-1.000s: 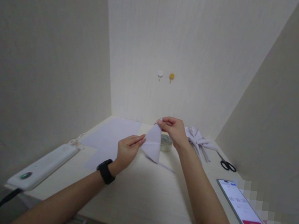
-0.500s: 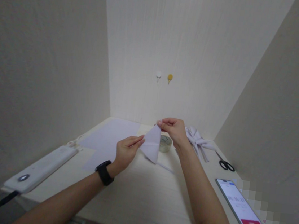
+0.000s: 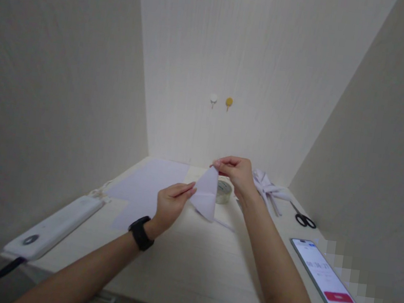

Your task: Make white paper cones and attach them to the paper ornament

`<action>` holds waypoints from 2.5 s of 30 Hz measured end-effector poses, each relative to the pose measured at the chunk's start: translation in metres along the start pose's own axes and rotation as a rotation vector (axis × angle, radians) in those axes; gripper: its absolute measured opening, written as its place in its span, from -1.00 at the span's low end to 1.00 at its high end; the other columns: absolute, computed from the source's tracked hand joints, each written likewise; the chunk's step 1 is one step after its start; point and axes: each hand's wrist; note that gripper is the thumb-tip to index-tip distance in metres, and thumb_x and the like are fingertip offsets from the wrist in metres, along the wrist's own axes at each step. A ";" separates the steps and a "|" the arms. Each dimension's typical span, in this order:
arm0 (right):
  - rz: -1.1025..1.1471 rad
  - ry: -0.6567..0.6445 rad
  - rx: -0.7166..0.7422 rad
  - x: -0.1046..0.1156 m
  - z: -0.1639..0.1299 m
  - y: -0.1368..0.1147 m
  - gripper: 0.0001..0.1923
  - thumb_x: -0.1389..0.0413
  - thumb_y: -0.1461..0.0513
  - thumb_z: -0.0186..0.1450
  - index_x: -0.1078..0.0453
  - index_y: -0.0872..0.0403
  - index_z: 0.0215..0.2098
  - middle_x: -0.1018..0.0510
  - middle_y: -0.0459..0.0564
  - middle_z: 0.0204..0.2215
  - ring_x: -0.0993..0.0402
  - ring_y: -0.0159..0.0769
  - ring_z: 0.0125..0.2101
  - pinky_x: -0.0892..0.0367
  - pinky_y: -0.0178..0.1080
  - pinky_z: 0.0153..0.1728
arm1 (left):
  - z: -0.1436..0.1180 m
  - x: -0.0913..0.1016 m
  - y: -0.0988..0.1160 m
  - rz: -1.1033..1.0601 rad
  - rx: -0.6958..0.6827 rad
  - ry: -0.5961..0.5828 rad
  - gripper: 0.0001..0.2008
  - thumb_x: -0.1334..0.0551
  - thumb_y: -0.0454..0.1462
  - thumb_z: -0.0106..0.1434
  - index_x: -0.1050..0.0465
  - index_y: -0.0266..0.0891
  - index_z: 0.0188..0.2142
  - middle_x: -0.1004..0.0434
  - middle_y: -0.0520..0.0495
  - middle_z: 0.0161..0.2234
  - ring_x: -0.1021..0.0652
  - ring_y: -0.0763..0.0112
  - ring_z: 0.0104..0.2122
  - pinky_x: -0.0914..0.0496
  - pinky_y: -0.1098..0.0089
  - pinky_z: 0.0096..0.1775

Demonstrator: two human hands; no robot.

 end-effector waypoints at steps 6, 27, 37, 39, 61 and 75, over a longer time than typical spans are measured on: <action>-0.013 0.009 0.011 -0.001 0.001 0.002 -0.64 -0.49 0.10 -0.27 -0.56 0.12 -0.58 -0.61 0.03 -0.58 -0.50 -0.30 -0.55 -0.46 -0.20 -0.40 | 0.000 0.001 -0.001 0.010 -0.009 0.012 -0.87 -0.36 -0.31 0.20 -0.67 -0.15 -0.24 -0.69 -0.08 -0.27 -0.66 0.34 -0.32 -0.57 0.34 -0.19; 0.044 0.051 -0.033 0.002 0.003 0.002 -0.74 -0.43 0.15 -0.22 -0.56 0.11 -0.61 -0.62 0.03 -0.58 -0.50 -0.30 -0.56 -0.47 -0.23 -0.43 | 0.002 0.002 0.003 0.040 -0.053 0.002 -0.88 -0.35 -0.27 0.23 -0.67 -0.15 -0.24 -0.69 -0.08 -0.28 -0.66 0.33 -0.33 -0.57 0.33 -0.21; 0.033 0.187 0.032 -0.004 0.001 0.003 -0.80 -0.38 0.18 -0.17 -0.53 0.11 -0.62 -0.59 0.02 -0.61 -0.48 -0.27 -0.58 -0.47 -0.16 -0.42 | 0.000 0.002 0.007 0.074 -0.042 -0.034 -0.87 -0.32 -0.28 0.26 -0.67 -0.16 -0.23 -0.69 -0.08 -0.31 -0.64 0.36 -0.37 -0.54 0.37 -0.27; 0.037 0.240 0.058 0.000 0.002 0.004 -0.79 -0.38 0.16 -0.16 -0.52 0.10 -0.60 -0.58 0.02 -0.61 -0.49 -0.26 -0.57 -0.47 -0.15 -0.41 | 0.000 0.002 0.008 0.076 -0.034 -0.034 -0.87 -0.31 -0.27 0.26 -0.67 -0.16 -0.24 -0.69 -0.09 -0.32 -0.64 0.36 -0.39 -0.53 0.37 -0.28; -0.066 0.117 -0.159 -0.010 0.001 0.015 -0.56 -0.46 0.01 -0.35 -0.41 0.10 -0.74 -0.42 -0.08 -0.73 -0.32 -0.37 -0.67 -0.23 -0.29 -0.63 | 0.000 -0.002 0.007 0.024 0.098 -0.014 -0.86 -0.33 -0.26 0.22 -0.67 -0.18 -0.24 -0.69 -0.09 -0.31 -0.64 0.34 -0.36 -0.53 0.38 -0.29; -0.152 -0.035 -0.182 -0.003 -0.010 0.034 -0.54 -0.43 -0.07 -0.17 -0.51 0.14 -0.62 -0.53 -0.02 -0.64 -0.41 -0.34 -0.60 -0.36 -0.26 -0.49 | 0.003 -0.003 0.004 -0.056 0.277 0.038 -0.84 -0.35 -0.26 0.18 -0.67 -0.24 -0.25 -0.69 -0.12 -0.30 -0.66 0.28 -0.32 -0.57 0.32 -0.23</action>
Point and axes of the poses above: each hand's wrist, its own z-axis towards the middle knuckle, its own x-axis out of the back of the hand, y = z × x
